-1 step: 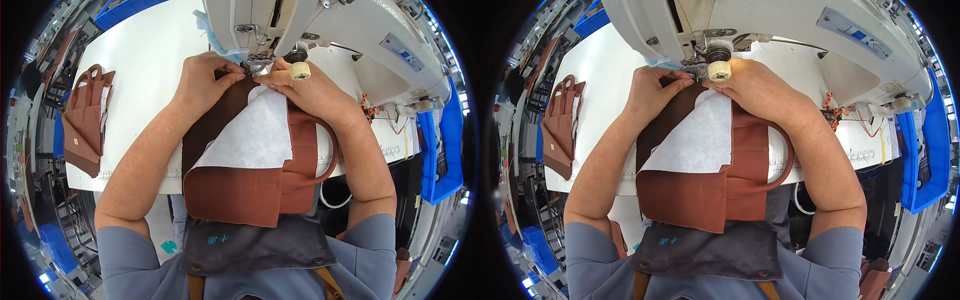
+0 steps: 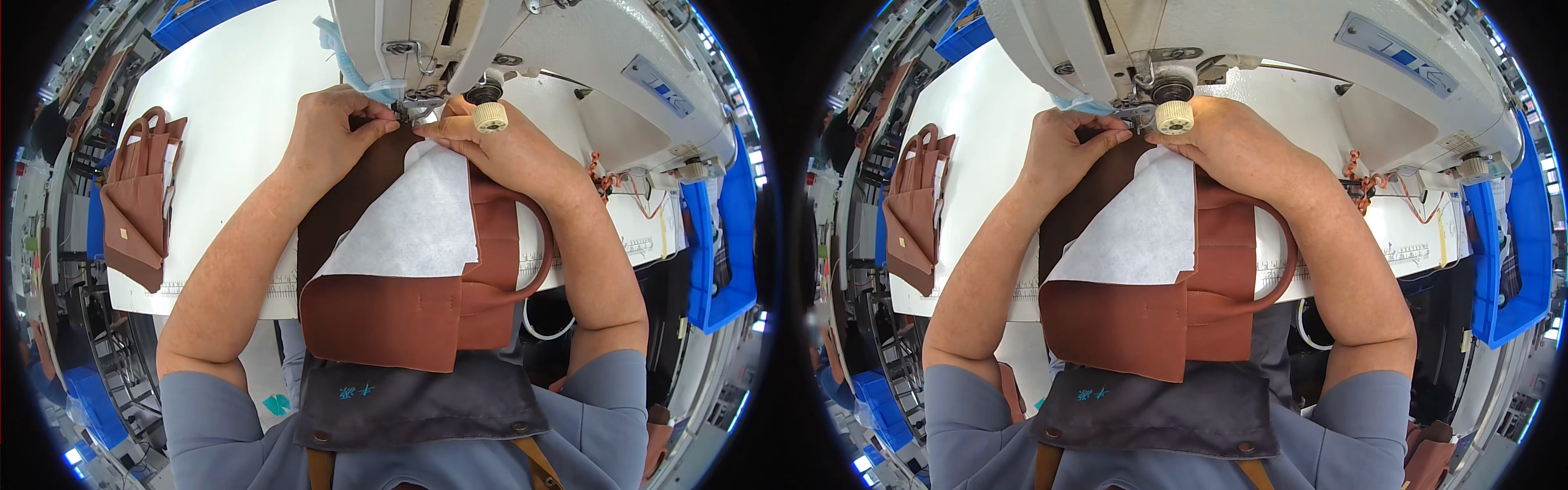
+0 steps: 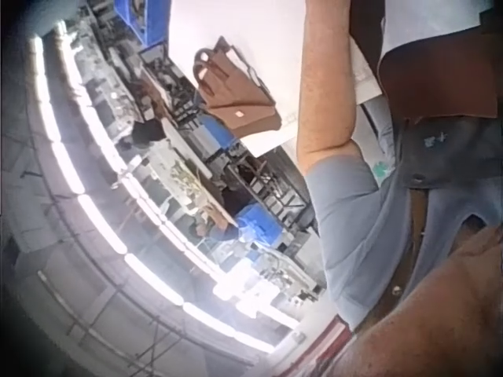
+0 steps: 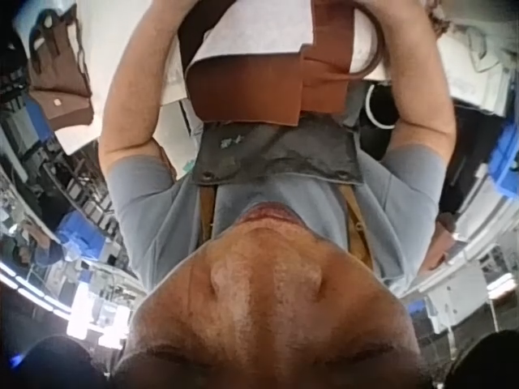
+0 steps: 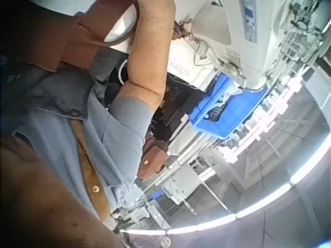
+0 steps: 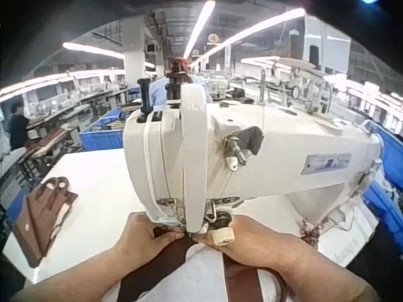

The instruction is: The recorder is using an industrial sewing machine to assemble leather bags, sewing linings and panels together.

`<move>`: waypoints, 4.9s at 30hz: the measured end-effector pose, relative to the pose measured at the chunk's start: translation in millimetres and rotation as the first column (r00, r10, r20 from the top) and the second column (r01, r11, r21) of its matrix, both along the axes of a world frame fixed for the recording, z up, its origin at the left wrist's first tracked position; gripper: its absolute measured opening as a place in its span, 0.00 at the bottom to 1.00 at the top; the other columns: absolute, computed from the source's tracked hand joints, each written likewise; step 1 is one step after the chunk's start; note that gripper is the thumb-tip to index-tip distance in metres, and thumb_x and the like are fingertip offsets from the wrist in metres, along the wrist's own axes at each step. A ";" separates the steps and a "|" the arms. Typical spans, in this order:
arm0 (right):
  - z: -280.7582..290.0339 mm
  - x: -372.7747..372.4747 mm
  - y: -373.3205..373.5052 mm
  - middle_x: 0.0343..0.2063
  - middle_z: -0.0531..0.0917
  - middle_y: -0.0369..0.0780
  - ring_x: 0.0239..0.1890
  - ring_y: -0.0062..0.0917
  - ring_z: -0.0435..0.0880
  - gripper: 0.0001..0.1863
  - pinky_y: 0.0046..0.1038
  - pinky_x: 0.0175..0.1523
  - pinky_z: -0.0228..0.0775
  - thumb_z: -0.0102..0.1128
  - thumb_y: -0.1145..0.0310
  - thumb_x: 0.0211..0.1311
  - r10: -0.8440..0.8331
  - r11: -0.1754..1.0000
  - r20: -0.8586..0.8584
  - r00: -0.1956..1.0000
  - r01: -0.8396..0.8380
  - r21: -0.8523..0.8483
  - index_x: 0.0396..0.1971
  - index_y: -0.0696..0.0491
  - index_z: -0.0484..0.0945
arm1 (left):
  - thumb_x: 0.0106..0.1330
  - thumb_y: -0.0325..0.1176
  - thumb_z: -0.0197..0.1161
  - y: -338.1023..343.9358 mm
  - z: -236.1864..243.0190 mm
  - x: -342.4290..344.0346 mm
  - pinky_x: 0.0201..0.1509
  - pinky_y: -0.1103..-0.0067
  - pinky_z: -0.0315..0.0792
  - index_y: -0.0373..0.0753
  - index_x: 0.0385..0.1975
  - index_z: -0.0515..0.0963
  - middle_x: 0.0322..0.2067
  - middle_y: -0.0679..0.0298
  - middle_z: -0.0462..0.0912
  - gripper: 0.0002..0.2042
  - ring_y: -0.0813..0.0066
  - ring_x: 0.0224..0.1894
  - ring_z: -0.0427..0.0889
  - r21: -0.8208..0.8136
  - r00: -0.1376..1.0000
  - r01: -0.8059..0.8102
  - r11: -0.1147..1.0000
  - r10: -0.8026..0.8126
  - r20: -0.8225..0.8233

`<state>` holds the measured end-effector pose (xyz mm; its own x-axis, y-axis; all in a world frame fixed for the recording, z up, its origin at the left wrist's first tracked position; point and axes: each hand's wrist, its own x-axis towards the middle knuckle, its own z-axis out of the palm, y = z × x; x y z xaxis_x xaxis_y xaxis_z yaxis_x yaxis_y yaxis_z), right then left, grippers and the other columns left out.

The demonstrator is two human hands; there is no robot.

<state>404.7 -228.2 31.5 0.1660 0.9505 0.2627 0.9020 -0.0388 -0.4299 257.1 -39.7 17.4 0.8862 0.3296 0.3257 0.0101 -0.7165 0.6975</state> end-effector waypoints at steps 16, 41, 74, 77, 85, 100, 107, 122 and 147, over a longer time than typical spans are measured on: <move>-1.2 -0.1 0.8 0.31 0.82 0.49 0.35 0.46 0.83 0.13 0.42 0.41 0.76 0.64 0.59 0.68 -0.030 0.999 -0.022 0.999 0.030 0.041 0.39 0.54 0.85 | 0.59 0.30 0.75 6.6 -3.9 0.8 0.39 0.76 0.80 0.37 0.35 0.90 0.31 0.57 0.87 0.06 0.68 0.31 0.85 0.044 1.000 0.022 0.999 -0.023 0.006; 0.2 0.4 3.1 0.32 0.85 0.46 0.36 0.43 0.85 0.09 0.40 0.41 0.77 0.62 0.63 0.68 -0.042 0.998 0.004 0.999 0.042 0.055 0.40 0.50 0.86 | 0.61 0.31 0.71 9.7 -7.6 3.4 0.41 0.69 0.79 0.38 0.33 0.89 0.33 0.60 0.86 0.05 0.61 0.34 0.85 0.301 0.997 -0.062 0.952 0.048 0.052; 0.4 -26.2 -12.5 0.39 0.84 0.34 0.44 0.31 0.80 0.16 0.35 0.47 0.77 0.73 0.60 0.52 0.011 0.985 0.279 0.960 -0.059 0.163 0.37 0.54 0.88 | 0.50 0.51 0.77 -16.3 55.9 -6.6 0.61 0.67 0.60 0.41 0.49 0.82 0.49 0.60 0.83 0.29 0.62 0.59 0.78 0.462 0.837 0.173 0.870 0.117 -0.534; 0.0 -27.5 -13.0 0.40 0.85 0.34 0.45 0.30 0.80 0.16 0.34 0.47 0.77 0.73 0.60 0.52 0.005 0.986 0.292 0.956 -0.053 0.158 0.37 0.54 0.88 | 0.50 0.52 0.77 -12.6 50.2 -8.5 0.61 0.67 0.60 0.41 0.49 0.81 0.49 0.60 0.84 0.30 0.65 0.59 0.78 0.475 0.836 0.194 0.858 0.110 -0.538; -1.3 -28.9 -12.4 0.39 0.85 0.35 0.45 0.30 0.80 0.14 0.33 0.48 0.76 0.72 0.61 0.53 0.017 0.982 0.263 0.965 -0.066 0.177 0.34 0.55 0.87 | 0.53 0.40 0.77 -24.1 30.3 -30.8 0.68 0.63 0.57 0.37 0.49 0.81 0.50 0.57 0.82 0.25 0.58 0.58 0.78 0.379 0.964 0.109 0.919 -0.004 -0.267; -4.2 -24.9 -4.5 0.36 0.85 0.39 0.43 0.35 0.81 0.15 0.37 0.46 0.76 0.70 0.60 0.52 -0.053 0.980 0.272 0.961 -0.003 0.201 0.35 0.55 0.87 | 0.54 0.35 0.64 -34.4 16.9 -37.5 0.68 0.63 0.63 0.32 0.46 0.84 0.52 0.57 0.85 0.20 0.63 0.57 0.81 0.546 0.997 0.080 0.834 -0.063 -0.049; -7.0 -23.9 -1.5 0.36 0.82 0.43 0.37 0.45 0.81 0.16 0.43 0.43 0.74 0.71 0.62 0.53 -0.064 0.982 0.220 0.973 0.022 0.190 0.38 0.54 0.83 | 0.46 0.29 0.64 -21.8 11.3 -25.1 0.66 0.62 0.65 0.34 0.41 0.85 0.45 0.56 0.87 0.19 0.59 0.52 0.83 0.503 0.990 0.139 0.853 -0.126 -0.060; -10.2 -26.1 9.3 0.38 0.85 0.42 0.36 0.38 0.85 0.11 0.35 0.44 0.77 0.72 0.74 0.55 -0.074 0.975 0.026 0.997 0.067 0.211 0.40 0.53 0.85 | 0.59 0.24 0.62 -18.0 -1.2 -8.5 0.54 0.68 0.71 0.41 0.31 0.83 0.30 0.62 0.85 0.05 0.62 0.39 0.85 0.466 0.993 0.025 0.884 -0.075 0.089; -17.0 -13.3 -0.1 0.25 0.82 0.38 0.30 0.38 0.83 0.05 0.39 0.34 0.76 0.70 0.64 0.55 -0.020 0.951 0.209 0.978 -0.046 0.306 0.30 0.47 0.87 | 0.58 0.25 0.67 -17.3 8.0 -26.5 0.63 0.66 0.71 0.41 0.40 0.88 0.44 0.64 0.88 0.11 0.66 0.51 0.84 0.482 0.982 0.159 0.862 -0.189 0.014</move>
